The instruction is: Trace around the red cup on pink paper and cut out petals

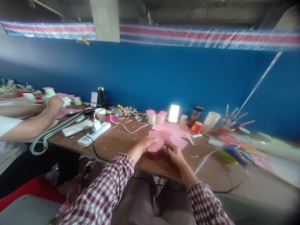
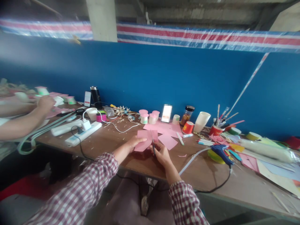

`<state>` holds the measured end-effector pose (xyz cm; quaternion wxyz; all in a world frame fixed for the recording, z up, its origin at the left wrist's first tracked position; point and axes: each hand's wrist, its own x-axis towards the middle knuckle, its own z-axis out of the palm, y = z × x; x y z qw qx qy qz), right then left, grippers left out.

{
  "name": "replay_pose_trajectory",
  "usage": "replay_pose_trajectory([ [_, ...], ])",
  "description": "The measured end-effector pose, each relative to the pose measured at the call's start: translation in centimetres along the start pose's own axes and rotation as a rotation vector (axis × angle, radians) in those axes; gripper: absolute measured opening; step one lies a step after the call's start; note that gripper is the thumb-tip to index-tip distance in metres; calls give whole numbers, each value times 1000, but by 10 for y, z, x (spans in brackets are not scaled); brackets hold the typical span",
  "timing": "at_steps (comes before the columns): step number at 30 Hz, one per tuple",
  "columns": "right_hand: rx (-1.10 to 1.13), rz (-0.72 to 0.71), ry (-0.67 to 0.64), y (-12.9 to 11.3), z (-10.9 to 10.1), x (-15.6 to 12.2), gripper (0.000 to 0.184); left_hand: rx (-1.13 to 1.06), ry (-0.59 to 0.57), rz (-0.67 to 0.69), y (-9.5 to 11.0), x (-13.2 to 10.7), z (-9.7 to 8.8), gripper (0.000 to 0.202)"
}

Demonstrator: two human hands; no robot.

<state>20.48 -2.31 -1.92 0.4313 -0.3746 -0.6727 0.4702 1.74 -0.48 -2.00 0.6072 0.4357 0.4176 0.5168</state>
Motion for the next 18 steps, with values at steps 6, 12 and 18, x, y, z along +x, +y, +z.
replay_pose_trajectory([
  [6, 1, -6, -2, 3, 0, 1, 34, -5, 10, 0, 4, -4, 2, 52],
  [12, 8, -13, 0, 3, 0, 1, 34, -13, 27, 6, 2, -3, 2, 50],
  [18, 7, -9, -3, 0, 0, 0, 34, -31, 12, 6, 0, -2, 2, 47],
])
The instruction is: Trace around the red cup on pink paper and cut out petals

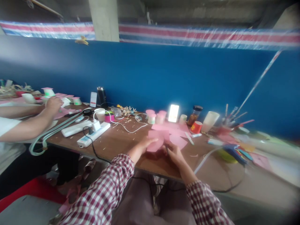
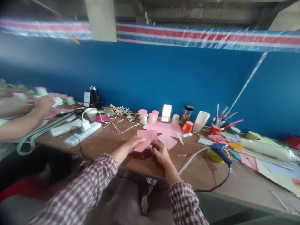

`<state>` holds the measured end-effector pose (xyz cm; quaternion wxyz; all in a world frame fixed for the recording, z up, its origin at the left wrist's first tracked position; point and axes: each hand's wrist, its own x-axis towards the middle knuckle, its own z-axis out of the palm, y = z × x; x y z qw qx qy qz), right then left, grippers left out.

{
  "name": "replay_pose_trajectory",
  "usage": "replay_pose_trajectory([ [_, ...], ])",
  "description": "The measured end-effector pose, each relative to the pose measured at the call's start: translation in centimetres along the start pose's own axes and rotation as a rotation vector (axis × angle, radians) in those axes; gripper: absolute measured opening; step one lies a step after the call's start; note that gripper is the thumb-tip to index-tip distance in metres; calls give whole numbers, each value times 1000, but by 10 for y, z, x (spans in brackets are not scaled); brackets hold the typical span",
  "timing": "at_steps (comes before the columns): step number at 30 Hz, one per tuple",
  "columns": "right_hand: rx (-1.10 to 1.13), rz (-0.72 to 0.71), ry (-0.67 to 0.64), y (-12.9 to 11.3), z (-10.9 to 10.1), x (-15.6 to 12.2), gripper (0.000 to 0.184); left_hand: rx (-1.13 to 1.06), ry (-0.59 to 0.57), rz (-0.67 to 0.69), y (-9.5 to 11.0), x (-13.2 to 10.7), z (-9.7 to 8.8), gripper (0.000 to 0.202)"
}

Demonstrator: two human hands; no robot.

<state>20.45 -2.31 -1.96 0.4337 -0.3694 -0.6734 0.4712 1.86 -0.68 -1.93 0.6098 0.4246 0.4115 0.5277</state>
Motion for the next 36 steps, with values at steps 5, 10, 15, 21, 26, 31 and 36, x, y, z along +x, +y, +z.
replay_pose_trajectory([
  [5, 1, -3, -1, -1, 0, 0, 33, -6, -10, 0, -3, 2, -2, 50],
  [10, 6, 1, -2, 1, 0, 0, 34, 1, -12, 1, -4, 3, -3, 50],
  [15, 7, 0, 1, 0, -1, 0, 33, 3, -22, 2, -4, 3, -4, 50],
  [21, 14, 5, -2, 2, -1, 0, 34, 3, -21, -9, -3, 4, -4, 53],
  [26, 15, 25, -5, 5, -2, 1, 39, 8, -21, -7, -4, 5, -5, 53],
  [31, 1, 40, 3, 0, -1, 0, 35, 12, -23, -7, -5, 5, -6, 52],
  [36, -17, 46, 16, -6, 0, -2, 33, 17, -20, -7, -5, 6, -7, 52],
])
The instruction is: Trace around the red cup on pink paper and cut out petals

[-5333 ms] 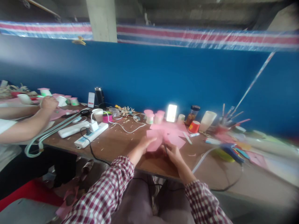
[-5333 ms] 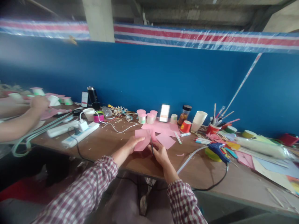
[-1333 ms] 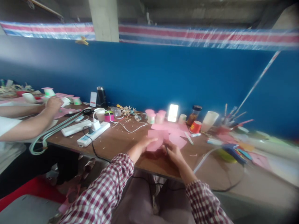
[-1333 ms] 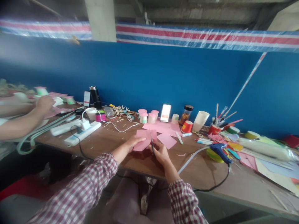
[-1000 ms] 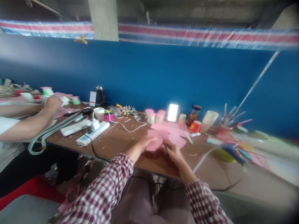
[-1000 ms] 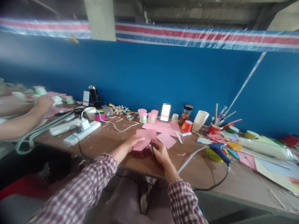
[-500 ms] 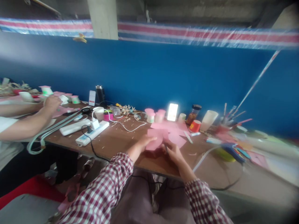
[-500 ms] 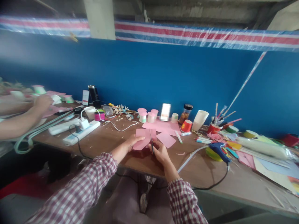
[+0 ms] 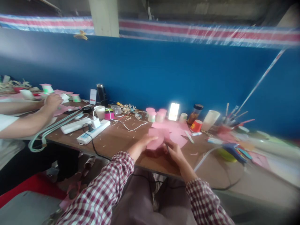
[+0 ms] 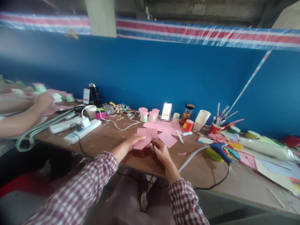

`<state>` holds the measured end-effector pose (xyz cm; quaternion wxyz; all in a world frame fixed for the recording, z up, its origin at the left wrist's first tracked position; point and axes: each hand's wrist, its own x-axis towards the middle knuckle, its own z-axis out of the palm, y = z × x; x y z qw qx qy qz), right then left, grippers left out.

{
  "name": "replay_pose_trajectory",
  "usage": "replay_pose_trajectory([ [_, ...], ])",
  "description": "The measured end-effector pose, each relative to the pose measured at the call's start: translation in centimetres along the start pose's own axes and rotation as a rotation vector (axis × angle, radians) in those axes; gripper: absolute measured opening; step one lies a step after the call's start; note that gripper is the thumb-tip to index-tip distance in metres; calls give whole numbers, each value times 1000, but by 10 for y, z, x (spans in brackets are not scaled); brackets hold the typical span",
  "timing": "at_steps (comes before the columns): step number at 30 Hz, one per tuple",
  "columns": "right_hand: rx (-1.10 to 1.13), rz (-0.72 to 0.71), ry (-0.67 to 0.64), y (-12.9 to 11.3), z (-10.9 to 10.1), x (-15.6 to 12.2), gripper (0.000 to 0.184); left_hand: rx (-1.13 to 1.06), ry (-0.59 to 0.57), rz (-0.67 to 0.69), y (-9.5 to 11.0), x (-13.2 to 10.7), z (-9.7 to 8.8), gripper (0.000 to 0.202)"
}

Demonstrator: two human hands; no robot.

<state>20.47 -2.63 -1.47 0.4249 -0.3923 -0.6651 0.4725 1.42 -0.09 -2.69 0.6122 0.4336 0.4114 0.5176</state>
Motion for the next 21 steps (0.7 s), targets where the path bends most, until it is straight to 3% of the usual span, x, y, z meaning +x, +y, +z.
replay_pose_trajectory([
  [21, -35, 8, 14, 5, -1, 1, 40, 38, 35, -3, 1, 1, -1, 46],
])
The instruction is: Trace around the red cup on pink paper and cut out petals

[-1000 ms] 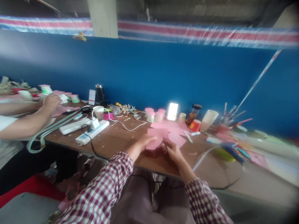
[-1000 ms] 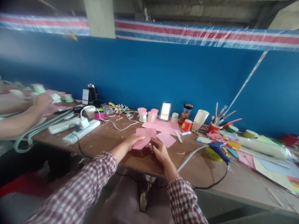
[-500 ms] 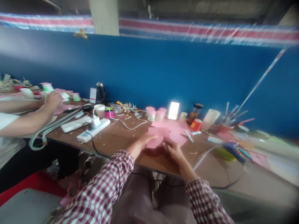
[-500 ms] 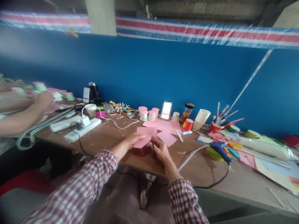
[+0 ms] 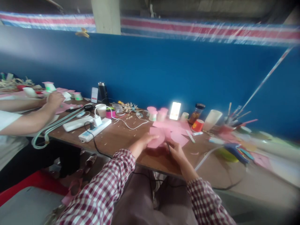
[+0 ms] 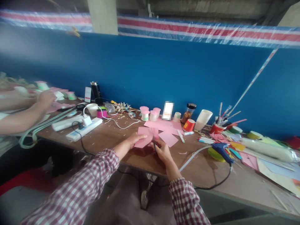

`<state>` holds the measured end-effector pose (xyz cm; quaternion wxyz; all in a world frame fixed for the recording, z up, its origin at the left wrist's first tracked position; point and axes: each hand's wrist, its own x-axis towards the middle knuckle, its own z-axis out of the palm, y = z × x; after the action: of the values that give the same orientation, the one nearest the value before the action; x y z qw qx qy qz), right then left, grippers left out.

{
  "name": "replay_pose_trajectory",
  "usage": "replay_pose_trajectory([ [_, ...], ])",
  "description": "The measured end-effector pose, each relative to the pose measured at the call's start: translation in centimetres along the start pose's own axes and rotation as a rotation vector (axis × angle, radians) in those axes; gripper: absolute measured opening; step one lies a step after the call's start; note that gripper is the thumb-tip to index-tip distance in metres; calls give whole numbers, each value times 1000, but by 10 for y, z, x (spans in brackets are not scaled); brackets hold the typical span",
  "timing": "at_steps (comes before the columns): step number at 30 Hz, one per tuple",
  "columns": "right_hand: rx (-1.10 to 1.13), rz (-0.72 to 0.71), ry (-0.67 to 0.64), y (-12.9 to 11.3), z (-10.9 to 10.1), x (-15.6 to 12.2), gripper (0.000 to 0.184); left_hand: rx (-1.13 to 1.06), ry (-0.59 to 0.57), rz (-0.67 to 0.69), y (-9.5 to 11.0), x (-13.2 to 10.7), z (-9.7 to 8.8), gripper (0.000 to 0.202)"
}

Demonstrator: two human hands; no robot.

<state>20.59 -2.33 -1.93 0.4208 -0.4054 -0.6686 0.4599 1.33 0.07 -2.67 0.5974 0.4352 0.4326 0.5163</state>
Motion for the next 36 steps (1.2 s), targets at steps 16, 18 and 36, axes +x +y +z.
replay_pose_trajectory([
  [16, -9, -12, 1, 1, 0, 1, 42, -33, -18, -7, 4, -3, 2, 47],
  [18, -12, -13, 3, 1, -1, 1, 43, -36, -24, -4, 4, -3, 2, 46],
  [36, 26, -9, -34, -3, 0, -1, 36, -2, -44, -22, 3, 1, -3, 55],
])
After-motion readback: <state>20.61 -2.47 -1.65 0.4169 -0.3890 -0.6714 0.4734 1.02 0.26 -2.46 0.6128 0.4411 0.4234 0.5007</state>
